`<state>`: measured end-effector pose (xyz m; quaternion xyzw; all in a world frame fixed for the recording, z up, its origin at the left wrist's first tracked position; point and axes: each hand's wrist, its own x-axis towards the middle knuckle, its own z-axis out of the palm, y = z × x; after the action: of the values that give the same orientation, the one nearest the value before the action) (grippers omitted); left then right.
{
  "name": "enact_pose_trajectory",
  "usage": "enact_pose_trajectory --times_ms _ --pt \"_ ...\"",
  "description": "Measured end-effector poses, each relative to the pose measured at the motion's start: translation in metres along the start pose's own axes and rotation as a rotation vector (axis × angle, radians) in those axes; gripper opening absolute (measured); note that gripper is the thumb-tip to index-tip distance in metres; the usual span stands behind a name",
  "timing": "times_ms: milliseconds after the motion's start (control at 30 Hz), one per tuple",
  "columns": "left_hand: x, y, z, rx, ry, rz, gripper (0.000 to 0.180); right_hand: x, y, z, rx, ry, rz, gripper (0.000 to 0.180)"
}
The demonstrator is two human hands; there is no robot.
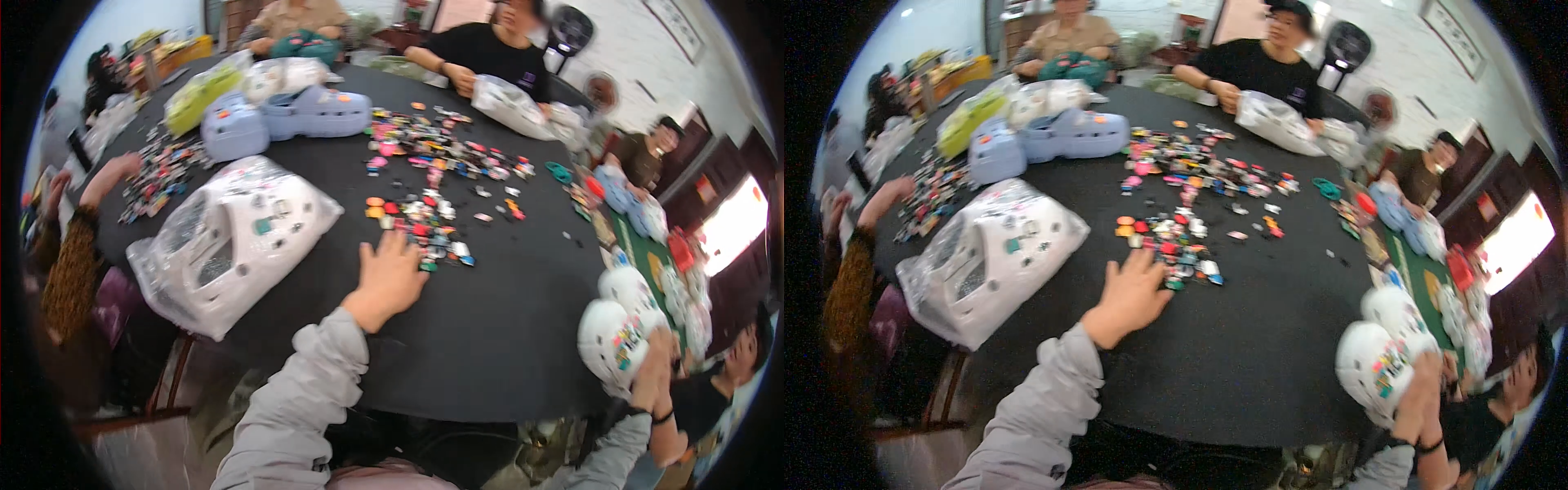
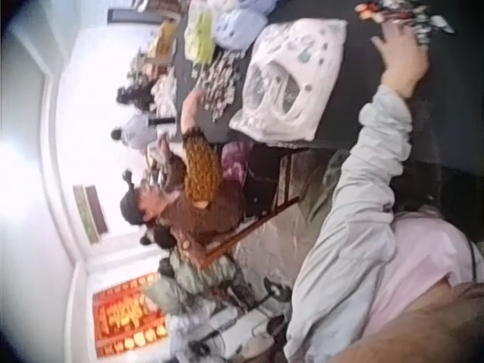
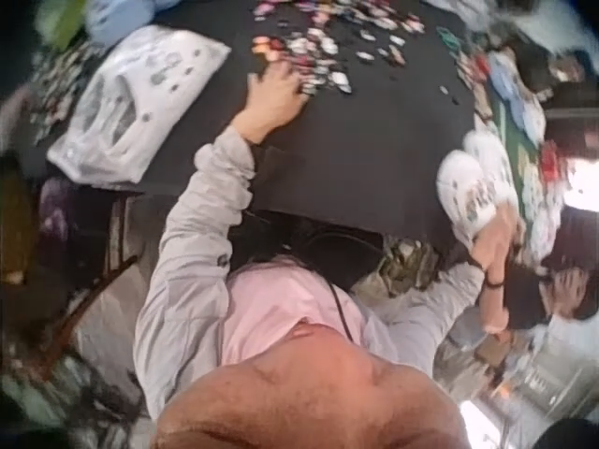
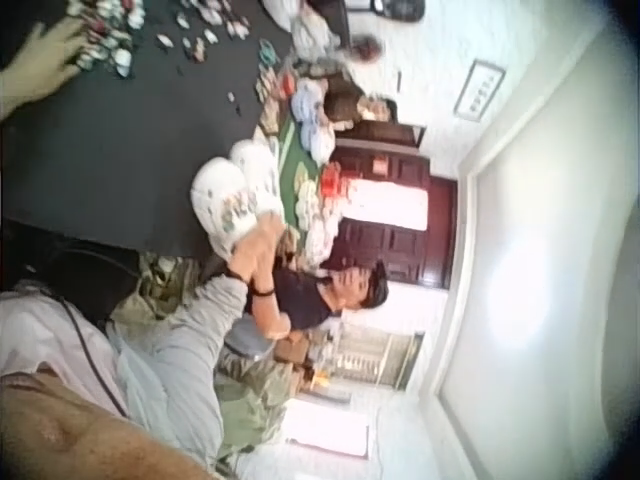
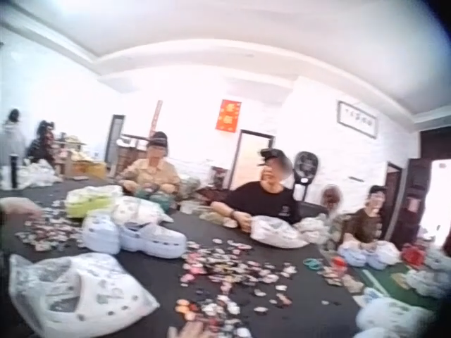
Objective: Decorate white clogs with various plastic charms and pack them into plastic bags.
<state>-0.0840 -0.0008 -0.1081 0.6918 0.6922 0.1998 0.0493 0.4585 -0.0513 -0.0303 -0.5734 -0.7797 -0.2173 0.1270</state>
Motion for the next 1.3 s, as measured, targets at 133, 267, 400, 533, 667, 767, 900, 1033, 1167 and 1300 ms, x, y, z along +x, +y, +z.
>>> enact_pose_trajectory --times_ms 133,267,400,533,667,767,900,1033,1167,1300 --pt "0.002 0.011 0.003 -0.076 -0.021 0.013 0.052 0.004 0.046 0.001 0.049 -0.055 0.022 0.019" --pt "0.001 0.012 -0.002 -0.117 -0.078 0.002 0.054 0.014 0.061 0.0 0.038 -0.101 0.085 0.024" --pt "0.0 0.01 -0.001 -0.128 -0.057 -0.01 0.053 0.013 0.085 0.004 -0.009 -0.147 0.202 0.029" --pt "0.001 0.01 0.008 -0.117 -0.062 -0.01 0.052 0.025 0.076 -0.009 -0.082 -0.288 0.271 0.04" --pt "0.003 0.013 0.002 -0.146 -0.083 0.008 0.054 0.019 0.1 -0.05 -0.571 -0.359 0.342 0.041" --pt "-0.004 0.004 -0.007 -0.206 -0.087 0.044 0.057 0.008 0.099 -0.079 -0.671 -0.106 0.12 0.034" --pt "-0.047 -0.001 -0.052 -0.451 0.292 0.351 0.048 0.007 0.022 -0.107 -0.465 -0.008 0.037 0.027" --pt "-0.132 -0.036 -0.143 -0.92 -0.229 0.421 0.023 -0.025 -0.002 -0.076 -0.249 0.075 0.004 0.027" --pt "-0.206 -0.085 -0.21 -0.459 -0.085 -0.366 0.017 -0.033 -0.075 -0.028 0.099 -0.192 0.161 0.029" --pt "-0.223 -0.154 -0.191 0.17 0.43 -0.473 0.016 0.001 -0.16 0.015 0.591 0.014 -0.023 0.019"
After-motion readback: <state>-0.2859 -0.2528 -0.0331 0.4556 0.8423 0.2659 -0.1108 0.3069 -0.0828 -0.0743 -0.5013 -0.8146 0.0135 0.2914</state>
